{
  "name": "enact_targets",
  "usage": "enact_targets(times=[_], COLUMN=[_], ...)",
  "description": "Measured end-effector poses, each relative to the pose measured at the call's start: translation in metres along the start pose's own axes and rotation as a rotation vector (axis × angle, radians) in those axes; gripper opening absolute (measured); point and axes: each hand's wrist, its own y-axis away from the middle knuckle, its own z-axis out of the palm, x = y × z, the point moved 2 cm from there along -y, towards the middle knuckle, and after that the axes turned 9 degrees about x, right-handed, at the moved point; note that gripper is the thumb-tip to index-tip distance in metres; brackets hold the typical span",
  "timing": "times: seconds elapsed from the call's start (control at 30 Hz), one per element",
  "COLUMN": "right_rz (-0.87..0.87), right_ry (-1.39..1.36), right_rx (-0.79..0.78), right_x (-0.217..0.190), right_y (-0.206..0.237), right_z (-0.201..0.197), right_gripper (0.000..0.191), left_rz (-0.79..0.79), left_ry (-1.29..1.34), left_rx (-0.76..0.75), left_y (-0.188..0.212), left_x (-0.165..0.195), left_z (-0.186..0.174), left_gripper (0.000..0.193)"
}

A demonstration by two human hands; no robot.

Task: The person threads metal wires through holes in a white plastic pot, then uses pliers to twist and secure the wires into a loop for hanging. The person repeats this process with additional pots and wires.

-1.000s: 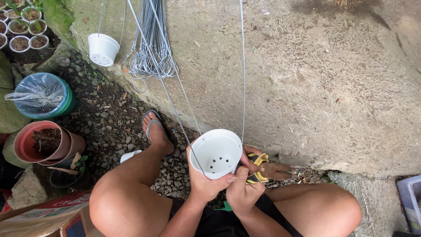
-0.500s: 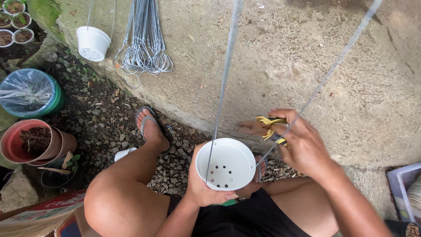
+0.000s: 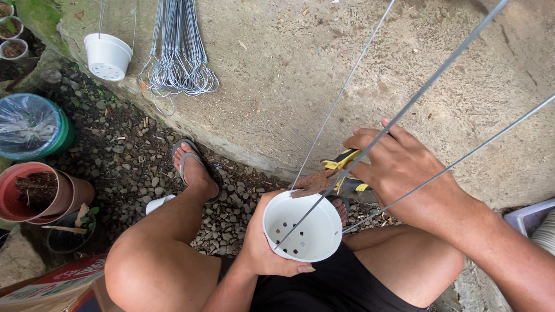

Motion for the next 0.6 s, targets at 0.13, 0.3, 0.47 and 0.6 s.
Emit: enact_targets(times=[0.13,0.3,0.47,0.6], right_rz=[-0.001,-0.026,0.002,0.026], right_ry=[0.008,0.03,0.011,-0.047], right_rx=[-0.021,0.024,0.013,-0.016], right_x=[-0.0005,-0.0028,-0.0033,-0.0003], right_y=[-0.0026,-0.0035,-0.0031,-0.0026], right_z=[-0.0017,-0.0014,0.0018,0.0036], right_gripper=[0.039,0.033,0.027,0.027], left_rz=[-0.001,0.003,-0.016,-0.026], left_ry=[0.003,-0.011,0.023,0.028], left_rx=[-0.005,-0.009,0.006,0.019], left_y=[-0.0003,-0.0006,-0.0007,-0.0023], left_x=[0.0019,0.0018,-0.0007,-0.0019], left_z=[-0.0008,-0.0026,-0.0024,-0.0031], left_gripper=[0.109,0.107,0.108,0.11])
